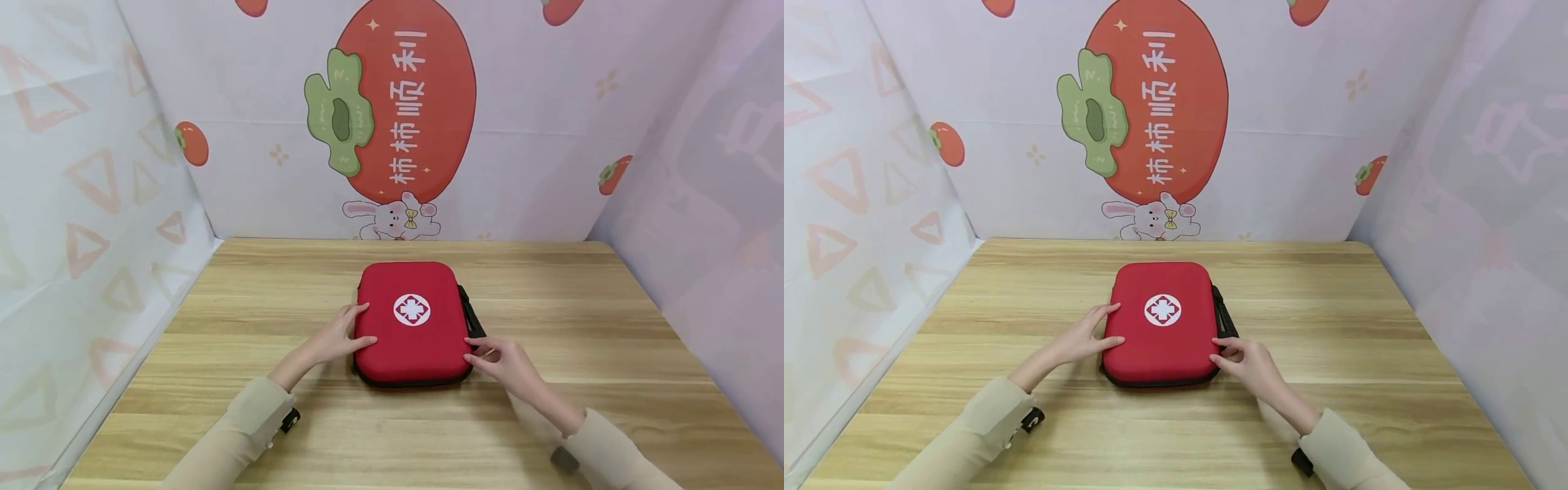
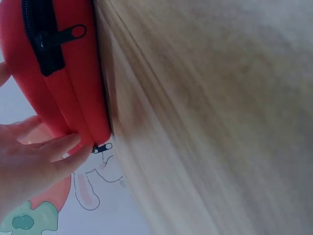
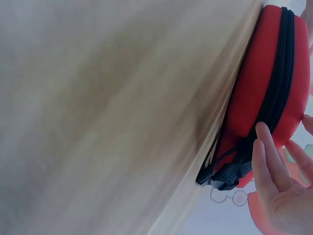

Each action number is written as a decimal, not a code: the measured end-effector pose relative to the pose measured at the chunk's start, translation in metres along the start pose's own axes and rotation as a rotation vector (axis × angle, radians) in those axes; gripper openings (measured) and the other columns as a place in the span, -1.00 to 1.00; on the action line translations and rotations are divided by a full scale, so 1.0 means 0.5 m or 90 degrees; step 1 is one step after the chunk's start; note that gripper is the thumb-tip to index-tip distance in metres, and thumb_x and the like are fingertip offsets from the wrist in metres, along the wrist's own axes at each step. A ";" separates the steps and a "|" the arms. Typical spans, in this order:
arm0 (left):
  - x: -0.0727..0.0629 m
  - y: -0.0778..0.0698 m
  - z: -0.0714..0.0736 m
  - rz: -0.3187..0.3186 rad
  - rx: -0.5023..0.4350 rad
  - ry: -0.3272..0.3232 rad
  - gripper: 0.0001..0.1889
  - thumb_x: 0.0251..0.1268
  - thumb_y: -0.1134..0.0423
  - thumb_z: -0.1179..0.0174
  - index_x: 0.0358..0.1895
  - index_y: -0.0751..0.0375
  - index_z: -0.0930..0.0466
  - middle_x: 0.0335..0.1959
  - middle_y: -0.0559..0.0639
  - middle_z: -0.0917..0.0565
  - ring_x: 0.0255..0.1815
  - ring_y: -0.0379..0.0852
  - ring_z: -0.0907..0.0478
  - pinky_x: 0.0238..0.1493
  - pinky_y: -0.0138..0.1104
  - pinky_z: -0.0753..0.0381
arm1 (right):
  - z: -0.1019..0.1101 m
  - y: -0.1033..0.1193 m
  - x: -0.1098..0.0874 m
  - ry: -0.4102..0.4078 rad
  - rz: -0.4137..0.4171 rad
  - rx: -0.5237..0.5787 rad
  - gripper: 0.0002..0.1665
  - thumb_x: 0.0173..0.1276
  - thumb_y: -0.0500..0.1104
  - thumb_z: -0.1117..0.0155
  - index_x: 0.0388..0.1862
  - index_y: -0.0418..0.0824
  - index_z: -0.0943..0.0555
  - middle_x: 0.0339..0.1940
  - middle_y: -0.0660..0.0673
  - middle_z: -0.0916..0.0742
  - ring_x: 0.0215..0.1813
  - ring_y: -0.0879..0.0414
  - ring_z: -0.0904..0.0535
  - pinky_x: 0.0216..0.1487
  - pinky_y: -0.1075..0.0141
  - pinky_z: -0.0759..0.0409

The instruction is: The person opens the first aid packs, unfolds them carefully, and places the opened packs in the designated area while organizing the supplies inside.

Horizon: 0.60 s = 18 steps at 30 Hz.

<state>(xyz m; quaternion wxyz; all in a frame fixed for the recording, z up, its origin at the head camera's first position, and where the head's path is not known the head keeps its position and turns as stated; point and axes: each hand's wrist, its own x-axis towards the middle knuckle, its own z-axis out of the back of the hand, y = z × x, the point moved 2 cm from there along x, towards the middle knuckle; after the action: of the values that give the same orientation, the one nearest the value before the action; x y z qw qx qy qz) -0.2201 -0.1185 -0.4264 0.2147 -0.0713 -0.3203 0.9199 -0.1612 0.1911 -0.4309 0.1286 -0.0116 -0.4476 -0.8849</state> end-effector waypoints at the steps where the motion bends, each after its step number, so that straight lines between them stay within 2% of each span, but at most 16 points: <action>1: 0.003 0.001 -0.001 0.001 -0.001 0.005 -0.22 0.04 -0.08 -0.18 0.31 0.18 -0.13 0.23 0.17 -0.23 0.20 0.08 -0.23 0.08 -0.05 -0.33 | -0.001 0.000 -0.003 0.000 -0.001 0.002 -0.62 0.07 -0.14 -0.33 -0.12 -0.27 -0.61 -0.42 -0.07 -0.68 -0.49 0.17 -0.58 -0.52 0.43 -0.49; 7: 0.008 0.000 0.001 0.005 -0.005 0.023 -0.21 0.03 -0.08 -0.18 0.31 0.19 -0.11 0.25 0.15 -0.23 0.22 0.06 -0.21 0.11 -0.06 -0.30 | -0.006 0.002 -0.015 0.016 0.015 0.022 -0.66 0.09 -0.17 -0.30 -0.13 -0.28 -0.61 -0.47 -0.05 -0.66 -0.47 0.06 -0.60 -0.49 0.42 -0.51; 10: 0.004 -0.006 0.004 -0.007 0.012 0.019 -0.25 0.06 -0.05 -0.17 0.30 0.20 -0.14 0.27 0.19 -0.19 0.23 0.10 -0.20 0.11 -0.05 -0.30 | -0.002 -0.003 -0.012 0.028 0.027 0.034 -0.67 0.12 -0.18 -0.28 -0.12 -0.29 -0.60 -0.42 -0.08 -0.67 -0.42 0.05 -0.62 -0.43 0.42 -0.54; 13: -0.003 -0.022 0.006 -0.045 0.054 0.005 -0.30 0.06 -0.01 -0.19 0.26 0.21 -0.21 0.30 0.25 -0.13 0.24 0.16 -0.18 0.11 -0.02 -0.29 | 0.010 -0.010 -0.003 0.020 0.025 0.041 -0.69 0.15 -0.19 -0.25 -0.13 -0.30 -0.60 -0.38 -0.13 -0.68 -0.40 0.05 -0.62 -0.39 0.41 -0.54; 18: -0.026 -0.051 -0.002 -0.146 0.103 -0.023 -0.37 0.05 0.04 -0.22 0.21 0.18 -0.30 0.31 0.26 -0.11 0.23 0.21 -0.17 0.10 0.07 -0.24 | 0.033 -0.009 0.019 -0.033 0.005 0.057 -0.71 0.19 -0.21 -0.20 -0.13 -0.34 -0.59 -0.32 -0.21 -0.69 -0.37 0.09 -0.61 -0.34 0.42 -0.52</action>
<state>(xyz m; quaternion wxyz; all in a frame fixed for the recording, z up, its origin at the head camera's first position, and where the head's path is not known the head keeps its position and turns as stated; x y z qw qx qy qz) -0.1990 -0.1056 -0.4112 0.3176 -0.0001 -0.2551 0.9133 -0.1732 0.2048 -0.4231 0.1208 -0.0307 -0.4900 -0.8628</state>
